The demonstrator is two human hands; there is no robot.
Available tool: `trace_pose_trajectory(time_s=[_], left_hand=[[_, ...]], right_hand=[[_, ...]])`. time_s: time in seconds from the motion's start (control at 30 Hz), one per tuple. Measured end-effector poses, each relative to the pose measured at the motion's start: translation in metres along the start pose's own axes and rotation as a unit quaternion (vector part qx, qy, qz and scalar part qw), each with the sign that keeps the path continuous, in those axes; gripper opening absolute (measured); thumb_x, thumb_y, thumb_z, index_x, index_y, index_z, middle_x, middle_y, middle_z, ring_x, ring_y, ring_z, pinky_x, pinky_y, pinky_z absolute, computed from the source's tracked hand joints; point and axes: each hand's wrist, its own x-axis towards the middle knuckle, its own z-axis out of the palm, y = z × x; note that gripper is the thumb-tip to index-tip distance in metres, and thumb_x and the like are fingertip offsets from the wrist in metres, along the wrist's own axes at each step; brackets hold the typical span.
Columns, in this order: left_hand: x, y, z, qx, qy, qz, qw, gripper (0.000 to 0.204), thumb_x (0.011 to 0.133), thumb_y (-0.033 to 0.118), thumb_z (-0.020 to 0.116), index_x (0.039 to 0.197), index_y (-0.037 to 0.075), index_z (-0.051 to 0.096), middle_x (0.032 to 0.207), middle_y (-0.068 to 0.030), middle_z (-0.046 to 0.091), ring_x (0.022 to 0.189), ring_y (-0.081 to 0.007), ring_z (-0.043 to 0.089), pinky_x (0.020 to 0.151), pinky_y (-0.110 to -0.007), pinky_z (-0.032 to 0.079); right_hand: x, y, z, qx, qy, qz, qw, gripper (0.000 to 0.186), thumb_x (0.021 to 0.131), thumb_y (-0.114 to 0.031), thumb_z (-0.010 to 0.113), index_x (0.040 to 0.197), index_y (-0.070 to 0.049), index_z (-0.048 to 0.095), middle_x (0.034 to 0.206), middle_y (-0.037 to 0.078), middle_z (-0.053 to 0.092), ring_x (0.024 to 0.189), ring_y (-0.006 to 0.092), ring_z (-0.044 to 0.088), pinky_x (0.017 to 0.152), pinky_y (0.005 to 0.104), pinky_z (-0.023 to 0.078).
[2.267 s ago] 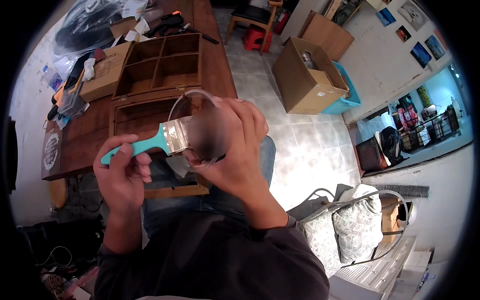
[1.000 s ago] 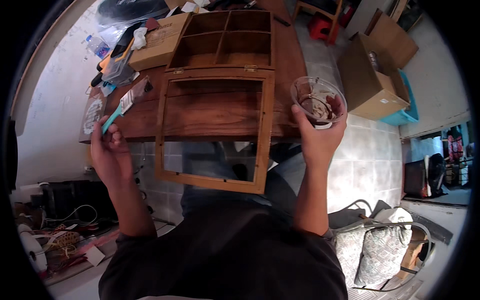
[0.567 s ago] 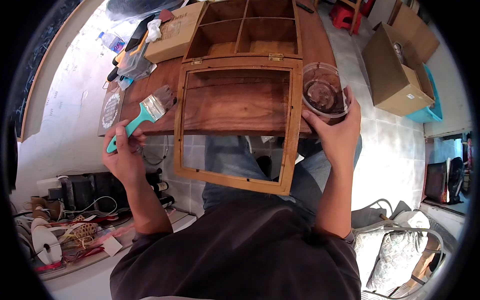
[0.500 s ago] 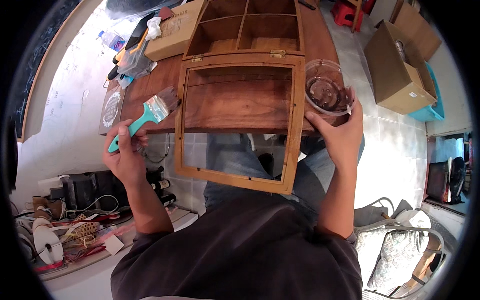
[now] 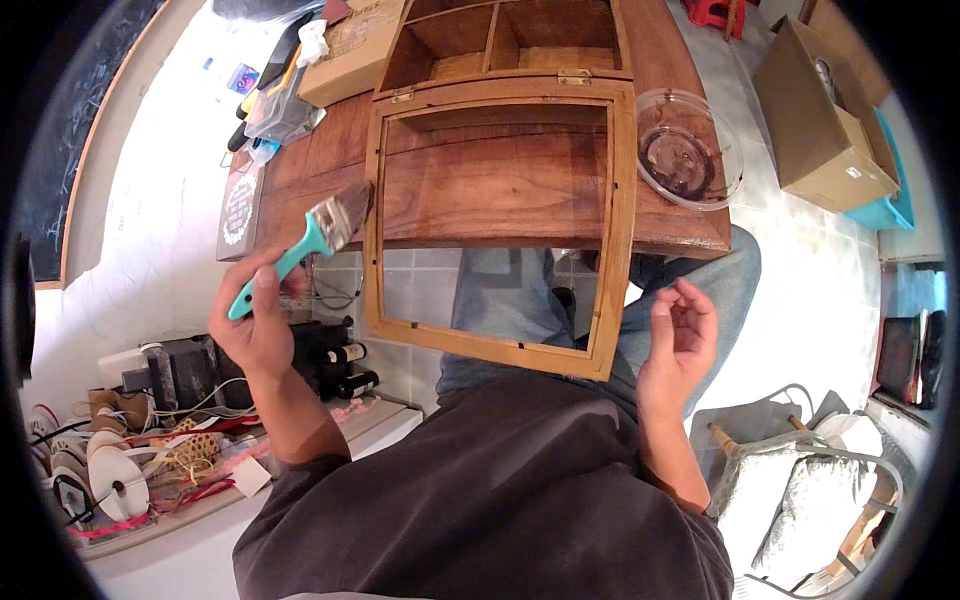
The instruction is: The person stains a small wooden box and its frame using a brush and a liquid from a plastic container.
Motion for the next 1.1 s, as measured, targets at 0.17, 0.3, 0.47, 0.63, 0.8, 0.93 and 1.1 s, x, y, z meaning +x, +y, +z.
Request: trace_pose_trajectory(time_s=[0.17,0.3,0.47,0.63,0.8,0.93,1.1], left_hand=[[-0.003,0.005,-0.011,-0.037,0.002,-0.012,0.999,0.025,0.102,0.014,0.062,0.110,-0.008,0.067,0.082,-0.0148,0.070,0.069,-0.0178,0.064,0.062,-0.030,0.052],[0.010,0.003,0.006,-0.020,0.017,0.011,1.000,0.025,0.102,0.015,0.062,0.110,-0.008,0.067,0.082,-0.0136,0.070,0.069,-0.0171,0.064,0.063,-0.030,0.052],[-0.005,0.005,-0.015,0.005,-0.046,-0.019,0.999,0.022,0.102,0.014,0.061,0.103,-0.007,0.068,0.079,-0.0123,0.067,0.066,-0.0160,0.061,0.059,-0.028,0.048],[-0.010,0.004,-0.020,-0.102,0.011,-0.006,0.995,0.018,0.102,0.010,0.061,0.104,-0.006,0.069,0.078,-0.0106,0.068,0.068,-0.0125,0.062,0.061,-0.026,0.049],[-0.006,0.002,0.006,-0.037,-0.011,-0.015,0.999,0.018,0.101,0.009,0.063,0.106,-0.008,0.069,0.080,-0.0099,0.069,0.068,-0.0117,0.062,0.062,-0.025,0.050],[-0.023,0.007,-0.015,-0.021,0.001,-0.033,0.999,0.018,0.099,0.010,0.065,0.098,-0.008,0.071,0.074,-0.0095,0.069,0.062,-0.0119,0.061,0.058,-0.025,0.049],[-0.026,0.000,-0.014,-0.072,0.067,0.004,0.995,0.021,0.099,0.011,0.064,0.101,-0.009,0.071,0.075,-0.0126,0.069,0.062,-0.0132,0.062,0.057,-0.025,0.050]], right_hand=[[-0.022,0.015,0.005,0.035,-0.151,0.066,0.986,0.024,0.093,0.003,0.068,0.116,0.000,0.063,0.101,0.003,0.066,0.097,0.0106,0.061,0.090,0.0253,0.048],[-0.035,-0.028,0.028,-0.021,-0.285,0.117,0.951,0.027,0.084,0.003,0.077,0.109,0.001,0.068,0.103,0.005,0.068,0.098,0.0125,0.063,0.087,0.0285,0.051],[-0.043,-0.030,0.029,0.012,-0.331,0.055,0.942,0.028,0.080,0.003,0.080,0.105,0.002,0.069,0.107,0.010,0.069,0.101,0.0178,0.064,0.092,0.0337,0.050],[-0.046,-0.025,0.033,0.039,-0.342,0.038,0.938,0.029,0.078,0.000,0.085,0.103,0.000,0.070,0.103,0.011,0.073,0.101,0.0184,0.068,0.090,0.0331,0.052],[-0.053,-0.031,0.051,0.109,-0.319,0.088,0.937,0.026,0.087,-0.001,0.078,0.110,0.005,0.068,0.101,0.011,0.072,0.099,0.0190,0.068,0.090,0.0338,0.053],[-0.048,-0.038,0.055,0.131,-0.326,0.116,0.929,0.026,0.095,-0.005,0.071,0.116,0.009,0.065,0.100,0.012,0.071,0.094,0.0199,0.069,0.088,0.0334,0.054],[-0.047,-0.031,0.061,0.157,-0.329,0.107,0.925,0.028,0.096,-0.008,0.070,0.118,0.008,0.064,0.100,0.013,0.071,0.095,0.0211,0.069,0.087,0.0343,0.055]])
